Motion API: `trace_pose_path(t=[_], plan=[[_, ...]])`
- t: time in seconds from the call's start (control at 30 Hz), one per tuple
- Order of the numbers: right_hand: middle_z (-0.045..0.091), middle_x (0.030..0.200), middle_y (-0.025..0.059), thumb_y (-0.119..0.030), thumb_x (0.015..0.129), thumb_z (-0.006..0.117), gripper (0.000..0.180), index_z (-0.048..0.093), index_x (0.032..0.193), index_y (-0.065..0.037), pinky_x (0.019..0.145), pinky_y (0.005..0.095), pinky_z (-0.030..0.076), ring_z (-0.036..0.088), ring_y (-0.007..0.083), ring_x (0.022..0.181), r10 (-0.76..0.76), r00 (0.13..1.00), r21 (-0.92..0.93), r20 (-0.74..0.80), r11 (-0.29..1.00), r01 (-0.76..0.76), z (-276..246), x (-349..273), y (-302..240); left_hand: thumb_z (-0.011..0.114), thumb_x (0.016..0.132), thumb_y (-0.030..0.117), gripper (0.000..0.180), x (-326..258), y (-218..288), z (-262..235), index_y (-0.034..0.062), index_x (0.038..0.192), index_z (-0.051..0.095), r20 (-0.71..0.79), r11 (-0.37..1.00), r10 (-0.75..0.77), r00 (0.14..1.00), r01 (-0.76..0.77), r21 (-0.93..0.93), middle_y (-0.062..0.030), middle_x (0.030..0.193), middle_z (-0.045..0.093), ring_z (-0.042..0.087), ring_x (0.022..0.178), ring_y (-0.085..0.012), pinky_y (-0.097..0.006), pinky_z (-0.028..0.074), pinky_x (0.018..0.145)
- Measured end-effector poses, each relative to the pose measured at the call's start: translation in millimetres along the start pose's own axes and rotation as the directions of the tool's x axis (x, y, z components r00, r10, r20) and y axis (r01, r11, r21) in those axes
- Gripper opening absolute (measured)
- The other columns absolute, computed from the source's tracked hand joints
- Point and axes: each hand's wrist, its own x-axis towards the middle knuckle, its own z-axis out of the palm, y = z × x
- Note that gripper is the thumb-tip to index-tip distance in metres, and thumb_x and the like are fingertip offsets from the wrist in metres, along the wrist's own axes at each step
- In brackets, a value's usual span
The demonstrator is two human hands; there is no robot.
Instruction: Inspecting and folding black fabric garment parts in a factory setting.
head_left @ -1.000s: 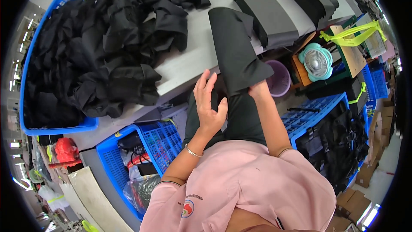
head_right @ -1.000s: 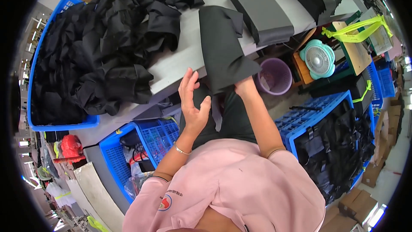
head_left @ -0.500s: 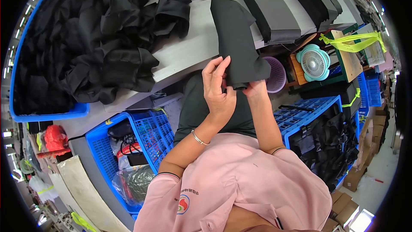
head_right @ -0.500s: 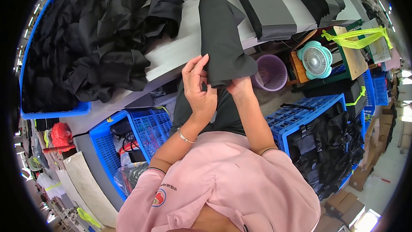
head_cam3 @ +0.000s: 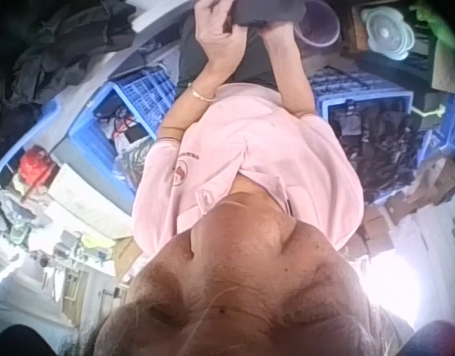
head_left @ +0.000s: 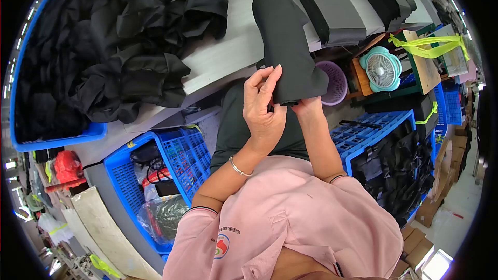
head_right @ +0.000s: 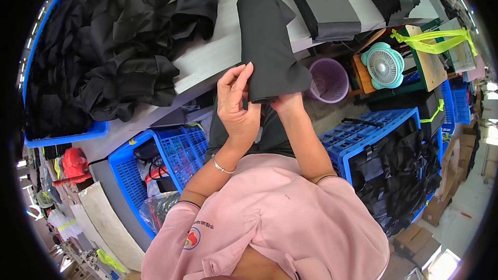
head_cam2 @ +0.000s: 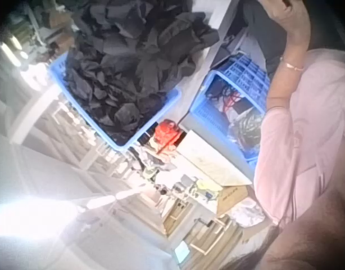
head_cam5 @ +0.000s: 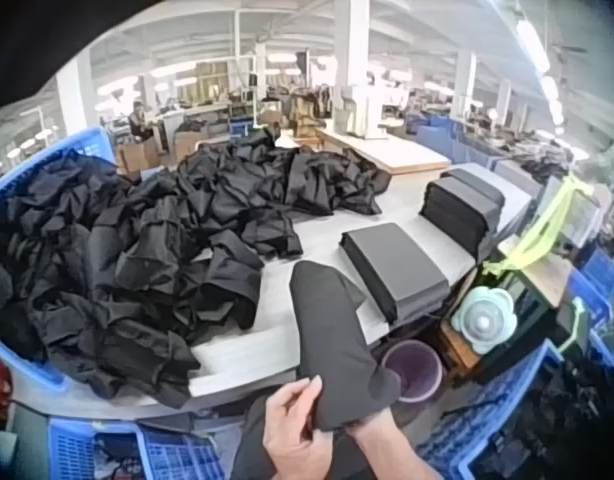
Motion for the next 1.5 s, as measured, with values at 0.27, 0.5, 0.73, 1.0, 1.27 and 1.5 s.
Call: trace_pose_path(t=[0.27, 0.5, 0.73, 1.0, 1.27, 1.5], plan=[[0.067, 0.115, 0.0114, -0.029, 0.096, 0.060, 0.041, 0.058, 0.127, -0.002, 0.082, 0.0375, 0.060, 0.068, 0.0236, 0.098, 0.039, 0.999, -0.024, 0.016, 0.999, -0.039, -1.8, 4.2, 4.4, 0.063, 0.072, -0.019, 0.066, -4.2, -4.7, -2.5, 0.0057, 0.133, 0.063, 0.033, 1.000, -0.023, 0.999, 0.023, -0.005, -0.0099, 0.129, 0.054, 0.057, 0.091, -0.0116, -0.022, 0.050, 0.070], [0.060, 0.130, 0.0137, -0.026, 0.094, 0.063, 0.046, 0.055, 0.132, 0.000, 0.095, 0.0356, 0.053, 0.062, 0.0234, 0.114, -0.255, 0.967, -0.132, -0.013, 0.959, 0.251, -8.4, 4.7, 19.3, 0.056, 0.084, -0.009, 0.059, -11.6, -19.8, -20.2, 0.0026, 0.142, 0.054, 0.111, 0.997, -0.052, 0.992, 0.058, -0.048, -0.0172, 0.140, 0.052, 0.057, 0.120, -0.0222, -0.028, 0.049, 0.092], [0.065, 0.119, 0.0149, -0.013, 0.095, 0.059, 0.031, 0.060, 0.122, 0.003, 0.099, 0.0369, 0.046, 0.058, 0.0299, 0.119, -0.107, 0.950, -0.949, 0.293, 0.088, 0.303, -15.1, 15.5, 2.9, 0.051, 0.092, -0.005, 0.043, -13.9, -74.7, -24.1, -0.0014, 0.134, 0.059, -0.003, 0.875, -0.484, 0.875, 0.484, -0.022, -0.0125, 0.101, 0.071, 0.066, 0.088, -0.0138, -0.030, 0.055, 0.080], [0.066, 0.116, 0.0185, -0.007, 0.073, 0.064, 0.040, 0.067, 0.113, -0.001, 0.103, 0.0493, 0.042, 0.057, 0.0375, 0.116, -0.295, 0.721, -0.671, 0.627, -0.675, 0.308, -15.3, 31.7, 48.6, 0.049, 0.101, 0.002, 0.033, -30.1, -110.8, 2.4, -0.0036, 0.131, 0.061, 0.141, 0.627, -0.624, 0.769, 0.600, -0.497, -0.0038, 0.098, 0.069, 0.062, 0.080, -0.0082, -0.024, 0.054, 0.070], [0.061, 0.118, 0.0184, -0.015, 0.080, 0.059, 0.037, 0.065, 0.115, -0.004, 0.102, 0.0549, 0.039, 0.053, 0.0363, 0.116, -0.206, 0.822, -0.748, 0.531, -0.569, 0.341, 12.8, 25.1, 40.3, 0.051, 0.092, 0.003, 0.016, -19.8, -101.9, 19.5, -0.0001, 0.094, 0.067, 0.237, 0.417, -0.665, 0.708, 0.616, -0.668, 0.0032, 0.074, 0.060, 0.046, 0.057, -0.0046, -0.023, 0.036, 0.052], [0.065, 0.105, 0.0120, -0.021, 0.084, 0.057, 0.026, 0.067, 0.107, -0.014, 0.093, 0.0534, 0.040, 0.060, 0.0339, 0.104, -0.015, 0.947, -0.679, 0.320, -0.701, 0.218, 9.5, 32.9, 35.4, 0.054, 0.091, 0.004, 0.015, -36.8, -122.8, 18.9, -0.0006, 0.090, 0.068, 0.434, 0.326, -0.688, 0.582, 0.781, -0.532, -0.0041, 0.082, 0.069, 0.064, 0.068, -0.0122, -0.027, 0.051, 0.064]])
